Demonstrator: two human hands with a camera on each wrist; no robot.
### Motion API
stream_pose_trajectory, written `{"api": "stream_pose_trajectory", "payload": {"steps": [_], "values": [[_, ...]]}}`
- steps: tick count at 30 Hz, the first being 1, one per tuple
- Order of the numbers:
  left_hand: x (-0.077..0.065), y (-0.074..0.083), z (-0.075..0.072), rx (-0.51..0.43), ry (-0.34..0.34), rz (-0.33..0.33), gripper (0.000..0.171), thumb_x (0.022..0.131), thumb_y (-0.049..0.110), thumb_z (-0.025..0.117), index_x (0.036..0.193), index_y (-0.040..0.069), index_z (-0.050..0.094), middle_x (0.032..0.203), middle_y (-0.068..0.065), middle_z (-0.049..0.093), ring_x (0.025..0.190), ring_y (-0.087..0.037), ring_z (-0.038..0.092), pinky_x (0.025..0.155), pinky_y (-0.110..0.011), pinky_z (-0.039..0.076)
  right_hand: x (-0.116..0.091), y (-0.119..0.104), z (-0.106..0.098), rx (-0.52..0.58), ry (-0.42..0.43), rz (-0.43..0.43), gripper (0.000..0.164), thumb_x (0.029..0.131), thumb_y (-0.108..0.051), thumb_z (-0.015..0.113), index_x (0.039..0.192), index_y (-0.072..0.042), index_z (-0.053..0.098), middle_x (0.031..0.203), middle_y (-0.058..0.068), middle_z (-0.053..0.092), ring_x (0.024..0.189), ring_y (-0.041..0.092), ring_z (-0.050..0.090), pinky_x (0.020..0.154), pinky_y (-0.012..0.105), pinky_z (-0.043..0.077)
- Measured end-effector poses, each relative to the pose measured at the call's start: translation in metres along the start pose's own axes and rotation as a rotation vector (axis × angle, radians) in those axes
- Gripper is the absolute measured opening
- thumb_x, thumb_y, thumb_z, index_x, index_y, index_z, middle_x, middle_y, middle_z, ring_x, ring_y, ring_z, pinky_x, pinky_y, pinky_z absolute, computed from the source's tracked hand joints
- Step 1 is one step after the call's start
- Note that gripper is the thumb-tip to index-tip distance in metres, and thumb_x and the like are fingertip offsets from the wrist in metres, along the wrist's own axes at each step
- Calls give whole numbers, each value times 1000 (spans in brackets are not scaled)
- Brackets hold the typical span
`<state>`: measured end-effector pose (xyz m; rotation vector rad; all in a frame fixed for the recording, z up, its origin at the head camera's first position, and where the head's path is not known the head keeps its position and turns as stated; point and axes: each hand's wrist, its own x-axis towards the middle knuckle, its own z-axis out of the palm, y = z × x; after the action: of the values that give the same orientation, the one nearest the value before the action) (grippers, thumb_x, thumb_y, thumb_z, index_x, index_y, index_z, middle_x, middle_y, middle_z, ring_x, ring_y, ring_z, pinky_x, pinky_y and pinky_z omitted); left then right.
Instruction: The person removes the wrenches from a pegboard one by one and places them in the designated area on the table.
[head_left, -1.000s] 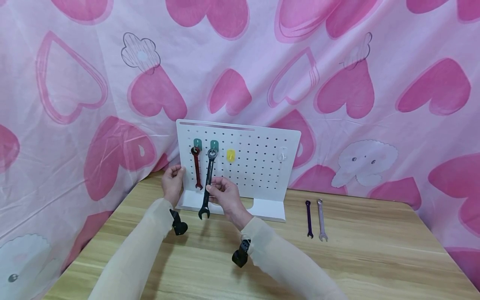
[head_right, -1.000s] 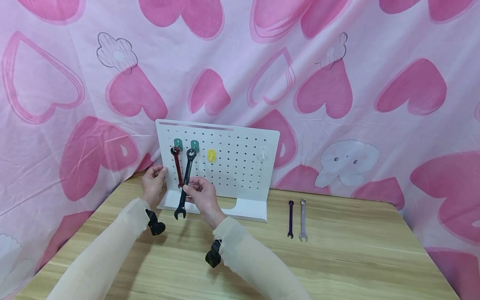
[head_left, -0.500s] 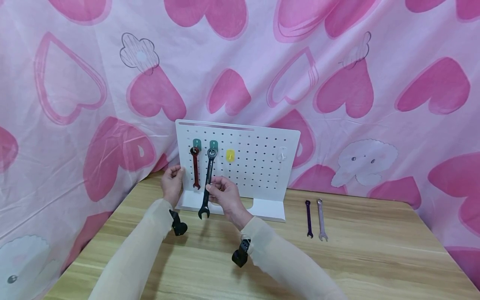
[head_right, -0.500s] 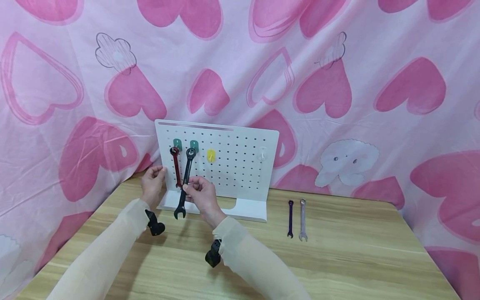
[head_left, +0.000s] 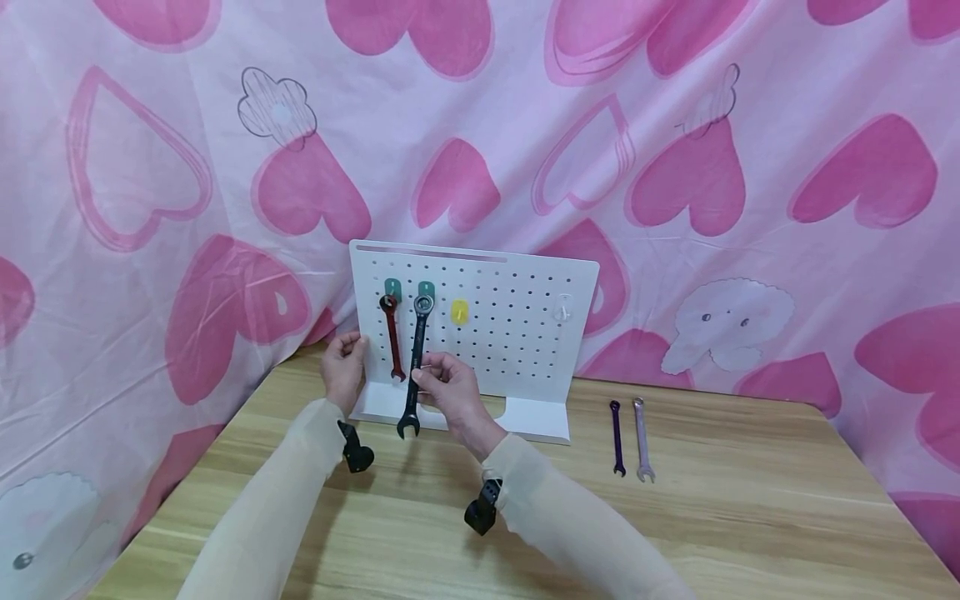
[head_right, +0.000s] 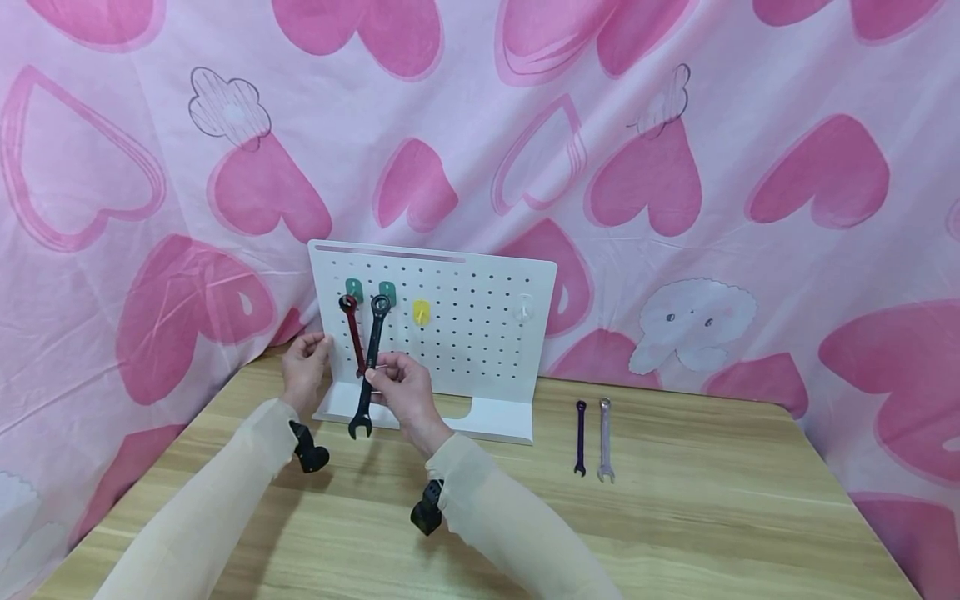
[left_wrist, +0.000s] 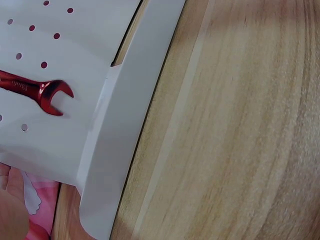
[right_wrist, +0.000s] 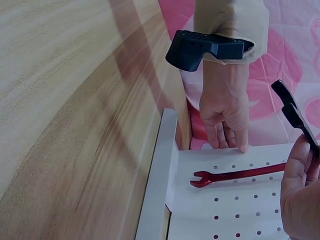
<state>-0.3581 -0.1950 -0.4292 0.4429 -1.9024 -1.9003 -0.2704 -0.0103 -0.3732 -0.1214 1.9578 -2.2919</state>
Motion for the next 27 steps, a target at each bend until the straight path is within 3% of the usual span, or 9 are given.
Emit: {"api": "stream_pose_trajectory", "payload": {"steps": [19, 27], "values": [[0, -2, 1, 10, 0, 30, 27, 92, 18, 60, 113, 0, 58, 96, -1, 53, 85, -7, 46, 66, -10, 40, -2, -4, -8, -1, 11, 5, 22, 86, -4, 64, 108, -7, 62, 88, 1, 59, 77, 12, 59, 73, 27, 56], [1, -1, 1, 0, -1, 11, 28, 92, 20, 60, 113, 2, 58, 96, 0, 53, 87, -8, 47, 69, -14, 42, -9, -7, -16, -17, 1, -4, 23, 87, -4, 63, 110, -5, 61, 88, 1, 57, 78, 12, 59, 75, 28, 56]]}}
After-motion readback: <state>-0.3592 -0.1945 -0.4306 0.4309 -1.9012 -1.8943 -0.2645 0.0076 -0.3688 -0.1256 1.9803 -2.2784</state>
